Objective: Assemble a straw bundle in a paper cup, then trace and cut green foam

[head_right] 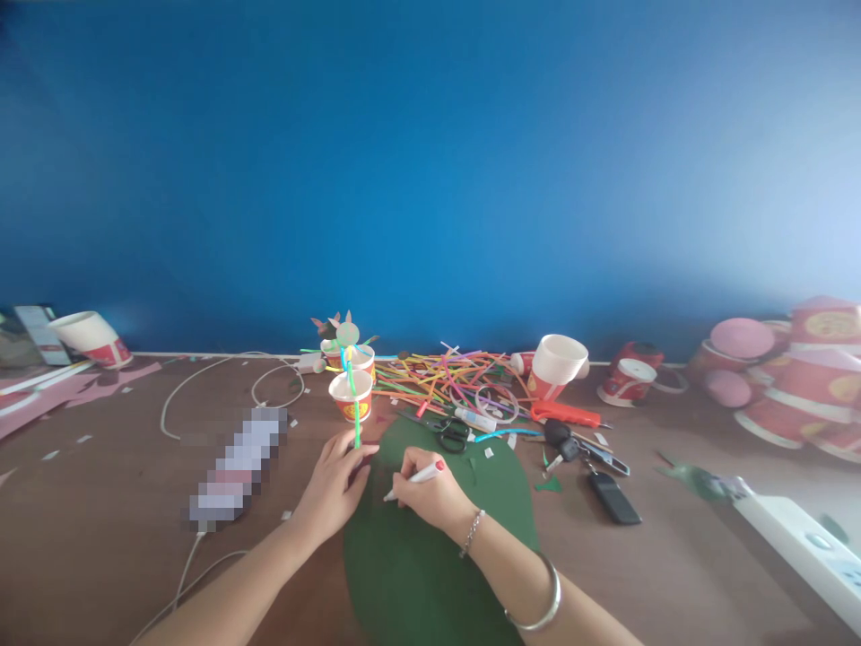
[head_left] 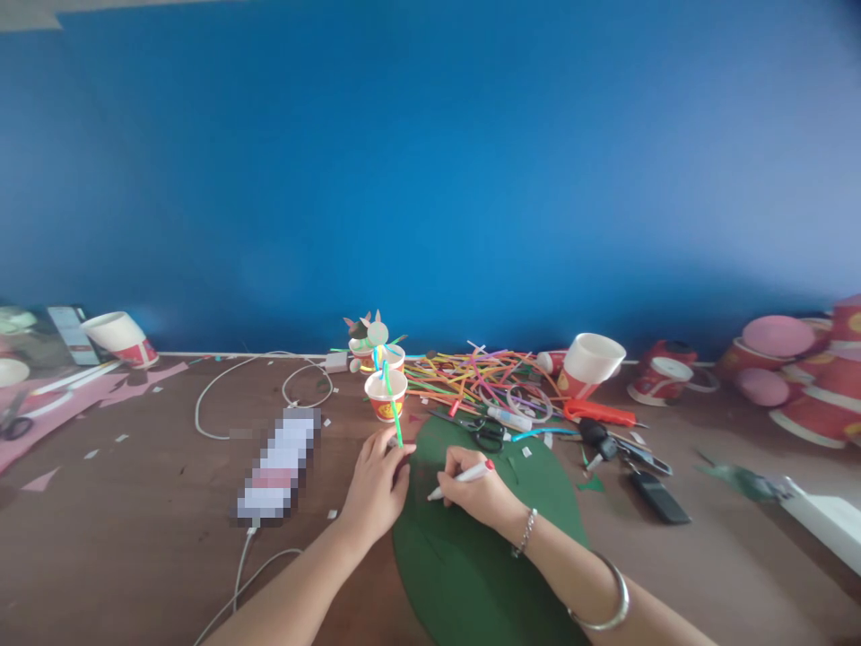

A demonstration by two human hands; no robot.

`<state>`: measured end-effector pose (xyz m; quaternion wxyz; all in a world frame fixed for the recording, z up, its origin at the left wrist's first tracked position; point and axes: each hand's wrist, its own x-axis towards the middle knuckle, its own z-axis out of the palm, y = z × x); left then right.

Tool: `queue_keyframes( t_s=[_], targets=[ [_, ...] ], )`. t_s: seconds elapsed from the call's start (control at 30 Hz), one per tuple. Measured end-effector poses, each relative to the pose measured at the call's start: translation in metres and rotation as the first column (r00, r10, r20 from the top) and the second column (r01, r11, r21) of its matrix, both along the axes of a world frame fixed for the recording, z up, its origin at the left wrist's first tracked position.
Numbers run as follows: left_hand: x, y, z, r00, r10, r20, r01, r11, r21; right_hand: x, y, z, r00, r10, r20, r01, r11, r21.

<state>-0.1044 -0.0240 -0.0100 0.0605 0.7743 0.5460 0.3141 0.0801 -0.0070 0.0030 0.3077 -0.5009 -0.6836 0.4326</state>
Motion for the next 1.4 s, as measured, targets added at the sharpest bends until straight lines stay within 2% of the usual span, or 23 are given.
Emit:
queue_keyframes(
  t_s=[0.43,0.83,1.1,1.4],
  targets=[
    [0.0002,0.0004,-0.0013,1.000,-0.002,0.002,0.002,1.000,0.026,0.0018,0.0028,0.0009,0.995,-0.053,-0.088,0.051,0.998,-0.034],
    [0.0005,0.0006,-0.0013,1.000,0.003,-0.011,-0.002,1.000,0.025,-0.0001,0.0011,-0.0007,0.998,-0.066,-0.017,0.066,0.998,0.019],
    [0.0004,0.0001,-0.0010,1.000,0.003,-0.009,-0.003,1.000,0.020,-0.0011,0.0007,0.0019,1.000,-0.021,-0.014,0.021,0.999,-0.024],
    [0.0004,0.0006,-0.0014,1.000,0.000,-0.014,0.000,1.000,0.015,0.0001,0.0007,0.0016,0.999,-0.051,-0.015,0.051,0.999,0.005]
  ],
)
